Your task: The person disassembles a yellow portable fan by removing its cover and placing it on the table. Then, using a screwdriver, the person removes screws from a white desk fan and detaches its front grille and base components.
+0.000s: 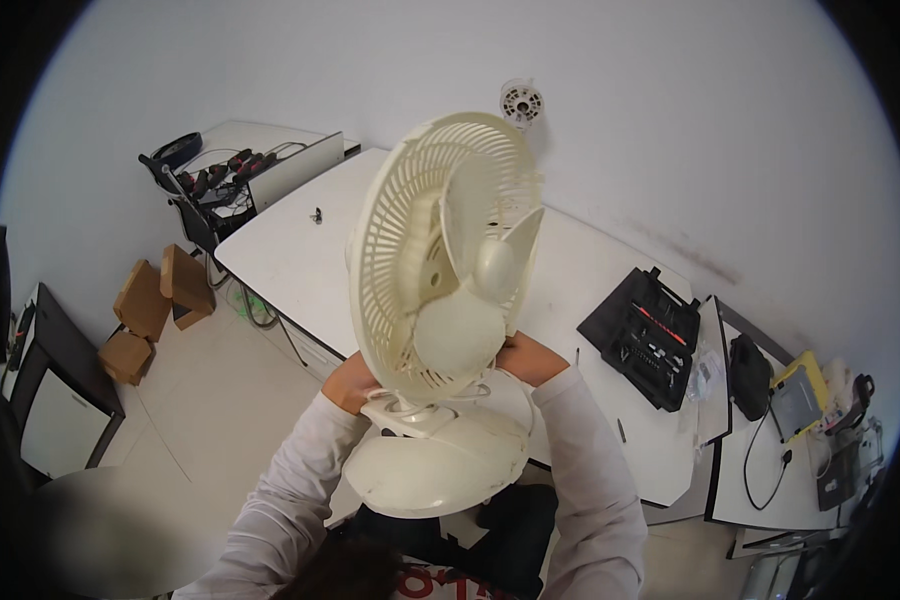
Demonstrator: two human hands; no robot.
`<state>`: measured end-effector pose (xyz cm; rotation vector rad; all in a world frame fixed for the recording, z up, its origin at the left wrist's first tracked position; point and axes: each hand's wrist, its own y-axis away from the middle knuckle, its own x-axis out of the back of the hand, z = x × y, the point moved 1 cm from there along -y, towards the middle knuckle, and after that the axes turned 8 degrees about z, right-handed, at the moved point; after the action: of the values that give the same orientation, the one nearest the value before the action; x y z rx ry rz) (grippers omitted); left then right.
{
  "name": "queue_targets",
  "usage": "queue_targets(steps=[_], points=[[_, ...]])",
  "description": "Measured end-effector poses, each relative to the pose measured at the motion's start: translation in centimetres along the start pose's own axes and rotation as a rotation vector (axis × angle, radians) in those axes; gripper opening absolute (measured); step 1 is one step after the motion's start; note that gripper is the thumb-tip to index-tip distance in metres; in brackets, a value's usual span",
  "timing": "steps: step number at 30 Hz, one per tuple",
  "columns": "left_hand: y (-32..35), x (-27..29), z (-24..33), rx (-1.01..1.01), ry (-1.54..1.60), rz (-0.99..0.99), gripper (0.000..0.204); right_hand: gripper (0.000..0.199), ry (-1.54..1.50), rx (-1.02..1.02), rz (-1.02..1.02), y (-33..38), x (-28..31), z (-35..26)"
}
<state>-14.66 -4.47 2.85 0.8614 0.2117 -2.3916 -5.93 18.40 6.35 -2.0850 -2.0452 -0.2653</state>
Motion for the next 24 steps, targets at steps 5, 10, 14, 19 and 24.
queue_targets(steps=[5,10,14,19,24], points=[[3.5,-4.0,0.3,0.089,0.103,-0.041,0.072,0.051,0.187,0.191,-0.037,-0.8,2.1,5.1],[3.0,-2.5,-1.5,-0.083,-0.108,-0.062,0.079,0.048,0.257,0.287,-0.015,-0.9,1.6,3.0],[3.6,-3.1,-1.2,-0.068,-0.119,-0.024,0.079,0.047,0.211,0.238,0.016,0.7,1.4,2.9],[4.4,-5.3,0.2,-0.241,-0.174,0.052,0.071,0.046,0.174,0.217,0.048,2.1,1.2,3.1],[4.6,-5.0,0.0,-0.443,-0.410,0.221,0.072,0.045,0.125,0.230,0.113,1.4,1.8,2.7]])
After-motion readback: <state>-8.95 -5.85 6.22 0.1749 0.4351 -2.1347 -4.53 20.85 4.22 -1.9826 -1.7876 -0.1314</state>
